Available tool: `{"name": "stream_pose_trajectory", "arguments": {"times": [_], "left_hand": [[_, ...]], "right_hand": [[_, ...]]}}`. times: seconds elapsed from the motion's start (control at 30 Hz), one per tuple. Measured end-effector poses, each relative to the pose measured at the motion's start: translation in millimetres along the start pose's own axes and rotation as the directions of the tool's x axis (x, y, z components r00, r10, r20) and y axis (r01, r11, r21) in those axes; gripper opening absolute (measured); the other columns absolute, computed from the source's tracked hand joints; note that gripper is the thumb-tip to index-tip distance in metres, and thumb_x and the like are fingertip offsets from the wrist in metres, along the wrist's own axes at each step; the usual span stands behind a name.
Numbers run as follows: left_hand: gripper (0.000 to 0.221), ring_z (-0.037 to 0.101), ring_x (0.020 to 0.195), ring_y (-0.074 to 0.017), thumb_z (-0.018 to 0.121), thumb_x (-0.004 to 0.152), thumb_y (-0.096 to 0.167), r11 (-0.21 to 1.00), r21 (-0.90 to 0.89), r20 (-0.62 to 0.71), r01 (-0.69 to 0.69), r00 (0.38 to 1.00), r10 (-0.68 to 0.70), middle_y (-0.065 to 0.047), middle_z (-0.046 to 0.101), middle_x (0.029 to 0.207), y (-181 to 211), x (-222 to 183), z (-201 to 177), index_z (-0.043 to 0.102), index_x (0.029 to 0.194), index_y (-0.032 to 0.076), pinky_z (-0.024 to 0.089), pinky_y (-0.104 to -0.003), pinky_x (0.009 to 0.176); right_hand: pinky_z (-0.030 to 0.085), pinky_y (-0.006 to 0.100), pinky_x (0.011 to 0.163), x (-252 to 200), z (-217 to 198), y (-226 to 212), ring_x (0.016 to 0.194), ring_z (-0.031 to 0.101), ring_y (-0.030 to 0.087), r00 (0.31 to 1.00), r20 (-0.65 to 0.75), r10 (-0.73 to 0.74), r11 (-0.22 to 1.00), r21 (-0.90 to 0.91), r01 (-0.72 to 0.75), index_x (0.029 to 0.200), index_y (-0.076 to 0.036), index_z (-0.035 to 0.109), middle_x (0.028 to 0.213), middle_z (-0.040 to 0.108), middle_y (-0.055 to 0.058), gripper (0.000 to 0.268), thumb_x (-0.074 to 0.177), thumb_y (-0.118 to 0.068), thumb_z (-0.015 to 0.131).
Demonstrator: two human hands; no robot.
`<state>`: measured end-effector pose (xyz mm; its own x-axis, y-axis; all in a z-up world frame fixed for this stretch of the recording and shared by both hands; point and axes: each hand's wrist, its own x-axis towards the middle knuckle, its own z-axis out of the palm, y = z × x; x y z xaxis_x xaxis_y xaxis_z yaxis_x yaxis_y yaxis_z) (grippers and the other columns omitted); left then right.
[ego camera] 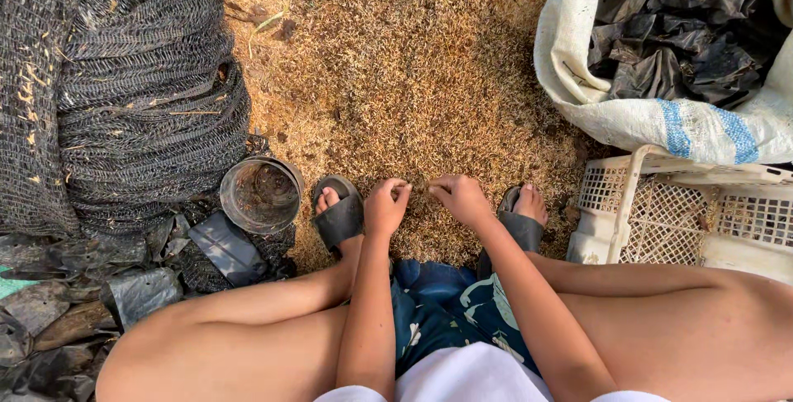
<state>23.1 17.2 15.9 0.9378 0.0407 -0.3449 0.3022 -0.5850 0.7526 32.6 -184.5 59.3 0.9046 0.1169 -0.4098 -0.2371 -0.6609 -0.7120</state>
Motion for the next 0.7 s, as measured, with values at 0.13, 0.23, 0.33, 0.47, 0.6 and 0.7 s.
{"name": "stream_pose_trajectory", "arguments": {"times": [0.13,0.23,0.33,0.47,0.6,0.7], "left_hand": [[0.045,0.07,0.094,-0.0324,0.063,0.097,0.052,0.95,-0.041,0.076,0.31,0.949,-0.306,-0.014,0.075,0.101,-14,3,15,0.074,0.112,0.011,0.055,-0.044,0.081],[0.053,0.072,0.096,-0.0323,0.058,0.1,0.057,0.954,-0.001,0.116,0.299,0.948,-0.297,-0.016,0.077,0.104,-23,3,24,0.075,0.112,0.008,0.055,-0.043,0.085],[0.05,0.074,0.098,-0.0286,0.062,0.092,0.055,0.93,-0.012,0.196,0.366,0.913,-0.357,-0.011,0.078,0.107,-27,2,26,0.076,0.112,0.011,0.055,-0.042,0.086],[0.039,0.075,0.103,-0.0263,0.07,0.092,0.044,0.943,-0.228,0.169,0.242,0.964,-0.206,-0.01,0.079,0.109,-27,6,29,0.078,0.111,0.011,0.055,-0.037,0.09],[0.03,0.073,0.101,-0.0253,0.077,0.086,0.033,0.984,-0.153,0.097,0.09,0.992,-0.076,-0.01,0.077,0.11,-24,6,26,0.082,0.106,0.012,0.055,-0.036,0.088],[0.027,0.076,0.091,-0.0253,0.076,0.085,0.031,0.986,-0.128,0.087,0.106,0.992,-0.095,-0.01,0.079,0.1,-13,4,24,0.08,0.101,0.01,0.058,-0.037,0.081]], "right_hand": [[0.056,0.039,0.092,5,1,6,0.103,0.073,0.03,1.0,0.028,0.01,0.976,0.215,-0.016,0.124,-0.007,0.073,0.118,0.074,0.017,0.033,0.097,-0.026,0.068],[0.05,0.04,0.103,2,0,10,0.123,0.065,0.034,0.993,-0.111,-0.036,0.961,0.268,0.065,0.135,-0.006,0.066,0.136,0.065,0.019,0.039,0.1,-0.023,0.065],[0.049,0.042,0.108,-19,7,9,0.127,0.063,0.036,0.982,-0.187,0.02,1.0,0.015,-0.018,0.136,-0.007,0.064,0.137,0.065,0.02,0.043,0.096,-0.021,0.065],[0.04,0.046,0.116,-47,35,-2,0.138,0.048,0.042,0.982,-0.157,-0.102,0.984,-0.164,0.076,0.147,0.005,0.044,0.148,0.049,0.028,0.062,0.09,-0.013,0.062],[0.03,0.046,0.123,-57,66,-12,0.153,0.033,0.034,0.992,0.027,-0.127,0.816,-0.565,0.12,0.155,0.0,0.031,0.164,0.033,0.02,0.066,0.093,-0.009,0.051],[0.027,0.047,0.12,-59,76,-14,0.152,0.027,0.034,0.985,0.056,-0.162,0.731,-0.664,0.158,0.156,0.004,0.026,0.165,0.027,0.021,0.069,0.094,-0.016,0.047]]}}
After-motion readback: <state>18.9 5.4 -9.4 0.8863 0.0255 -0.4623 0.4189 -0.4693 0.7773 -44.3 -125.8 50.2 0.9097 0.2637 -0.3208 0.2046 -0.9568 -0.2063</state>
